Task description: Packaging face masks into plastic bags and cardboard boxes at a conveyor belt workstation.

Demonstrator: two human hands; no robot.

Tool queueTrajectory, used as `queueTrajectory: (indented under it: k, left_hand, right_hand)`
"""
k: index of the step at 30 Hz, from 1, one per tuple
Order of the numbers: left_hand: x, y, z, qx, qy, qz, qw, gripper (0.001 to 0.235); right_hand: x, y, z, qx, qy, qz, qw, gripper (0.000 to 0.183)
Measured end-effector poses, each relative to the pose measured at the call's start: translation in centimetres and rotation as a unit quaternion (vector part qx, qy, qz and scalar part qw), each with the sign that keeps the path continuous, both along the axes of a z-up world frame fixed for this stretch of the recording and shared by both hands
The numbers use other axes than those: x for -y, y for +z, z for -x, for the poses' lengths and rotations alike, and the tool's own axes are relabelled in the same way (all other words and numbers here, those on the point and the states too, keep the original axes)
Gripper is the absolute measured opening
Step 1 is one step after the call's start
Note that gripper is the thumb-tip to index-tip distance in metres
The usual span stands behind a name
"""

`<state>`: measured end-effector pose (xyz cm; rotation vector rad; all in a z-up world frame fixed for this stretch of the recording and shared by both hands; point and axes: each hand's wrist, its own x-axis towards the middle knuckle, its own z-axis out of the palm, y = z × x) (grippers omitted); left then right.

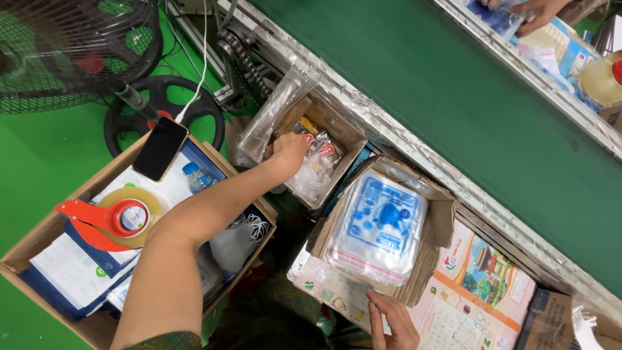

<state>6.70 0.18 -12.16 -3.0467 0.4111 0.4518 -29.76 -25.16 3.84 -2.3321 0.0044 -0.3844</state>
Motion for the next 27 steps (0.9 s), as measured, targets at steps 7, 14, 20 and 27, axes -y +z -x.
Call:
queueTrajectory:
  k: [7,14,20,27]
  left_hand:
    - [-1.8,2.8,0.6,-0.043,0.068,-0.012,0.997,0.023]
    - [-3.7,5.0,1.3,0.025,-0.022,0.041,0.999,0.017]
    - [-2.6,9.9,3.4,0.101,-0.015,0.116,0.988,0.023]
    - [-0.9,13.6,0.8,0.141,-0.065,0.231,0.961,0.019]
  right_hand:
    - [0.1,0.3,0.4,-0.012,0.003,0.013,1.000,0.017]
    - [0.9,-1.1,1.4,-0.007,-0.003,0.017,1.000,0.018]
    - [0.7,-0.9,1.2,-0.052,0.004,0.026,0.998,0.016]
    - [0.4,-0.2,1.1,-0.041,0.019,0.030,0.999,0.019]
